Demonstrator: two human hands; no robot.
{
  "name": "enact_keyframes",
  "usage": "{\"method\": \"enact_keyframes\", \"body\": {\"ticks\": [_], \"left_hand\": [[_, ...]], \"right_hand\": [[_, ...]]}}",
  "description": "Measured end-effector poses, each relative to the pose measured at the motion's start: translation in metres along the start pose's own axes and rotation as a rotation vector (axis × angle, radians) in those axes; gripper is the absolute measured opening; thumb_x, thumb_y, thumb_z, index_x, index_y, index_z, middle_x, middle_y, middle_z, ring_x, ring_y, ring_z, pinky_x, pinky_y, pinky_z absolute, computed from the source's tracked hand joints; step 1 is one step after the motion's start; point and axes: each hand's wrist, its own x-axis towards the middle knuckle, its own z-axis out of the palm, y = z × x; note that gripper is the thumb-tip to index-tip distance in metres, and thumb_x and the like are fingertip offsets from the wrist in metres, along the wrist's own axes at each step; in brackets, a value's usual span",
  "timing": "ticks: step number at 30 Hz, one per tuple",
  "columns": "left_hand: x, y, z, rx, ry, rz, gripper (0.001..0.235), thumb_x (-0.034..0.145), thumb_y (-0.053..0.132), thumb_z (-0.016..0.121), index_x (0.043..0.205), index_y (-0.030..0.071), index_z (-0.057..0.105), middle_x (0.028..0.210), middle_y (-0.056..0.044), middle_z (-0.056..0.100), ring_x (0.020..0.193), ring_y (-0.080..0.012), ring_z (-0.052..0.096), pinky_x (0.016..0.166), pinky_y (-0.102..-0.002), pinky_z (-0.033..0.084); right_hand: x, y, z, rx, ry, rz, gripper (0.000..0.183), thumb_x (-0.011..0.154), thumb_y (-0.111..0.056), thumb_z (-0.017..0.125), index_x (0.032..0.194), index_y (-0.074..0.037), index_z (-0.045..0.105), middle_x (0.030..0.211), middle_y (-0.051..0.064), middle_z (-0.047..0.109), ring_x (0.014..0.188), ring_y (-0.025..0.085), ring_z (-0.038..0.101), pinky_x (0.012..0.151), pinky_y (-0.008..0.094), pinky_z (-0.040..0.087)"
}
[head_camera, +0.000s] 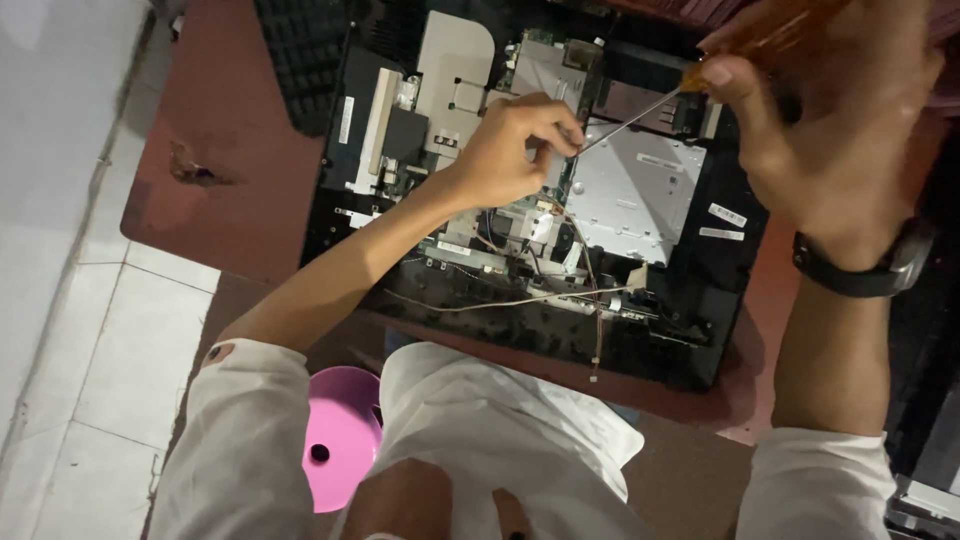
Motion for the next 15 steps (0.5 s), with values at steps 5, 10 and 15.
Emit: {"method": "enact_keyframes", "body": {"ticks": [5, 10, 15], "left_hand": [[-0.002, -0.009, 0.006, 0.106, -0.005, 0.082, 0.036, 0.074, -0.022, 0.063, 0.098, 0.000, 0.078, 0.094, -0.013, 0.077, 0.085, -0.0196, 0.071, 0.068, -0.023, 0.059], [-0.004, -0.010, 0.006, 0.111, 0.017, 0.071, 0.027, 0.083, -0.013, 0.066, 0.105, 0.002, 0.074, 0.096, -0.012, 0.078, 0.086, -0.0214, 0.077, 0.076, -0.028, 0.065], [-0.004, -0.013, 0.008, -0.034, 0.069, 0.052, 0.024, 0.086, -0.018, 0.070, 0.102, 0.001, 0.074, 0.094, -0.013, 0.077, 0.077, -0.0188, 0.074, 0.068, -0.022, 0.064]], "right_hand": [[0.003, -0.003, 0.005, -0.014, -0.006, 0.010, 0.044, 0.126, 0.008, 0.071, 0.146, 0.014, 0.032, 0.122, 0.038, 0.070, 0.111, 0.047, 0.075, 0.096, 0.050, 0.062], [0.008, -0.008, 0.005, 0.016, -0.020, 0.003, 0.044, 0.126, 0.007, 0.069, 0.148, 0.012, 0.032, 0.122, 0.039, 0.068, 0.113, 0.047, 0.074, 0.098, 0.050, 0.062], [0.007, -0.006, -0.004, 0.119, -0.039, -0.041, 0.043, 0.125, 0.009, 0.060, 0.151, 0.005, 0.026, 0.120, 0.044, 0.060, 0.111, 0.053, 0.071, 0.099, 0.055, 0.063]]}}
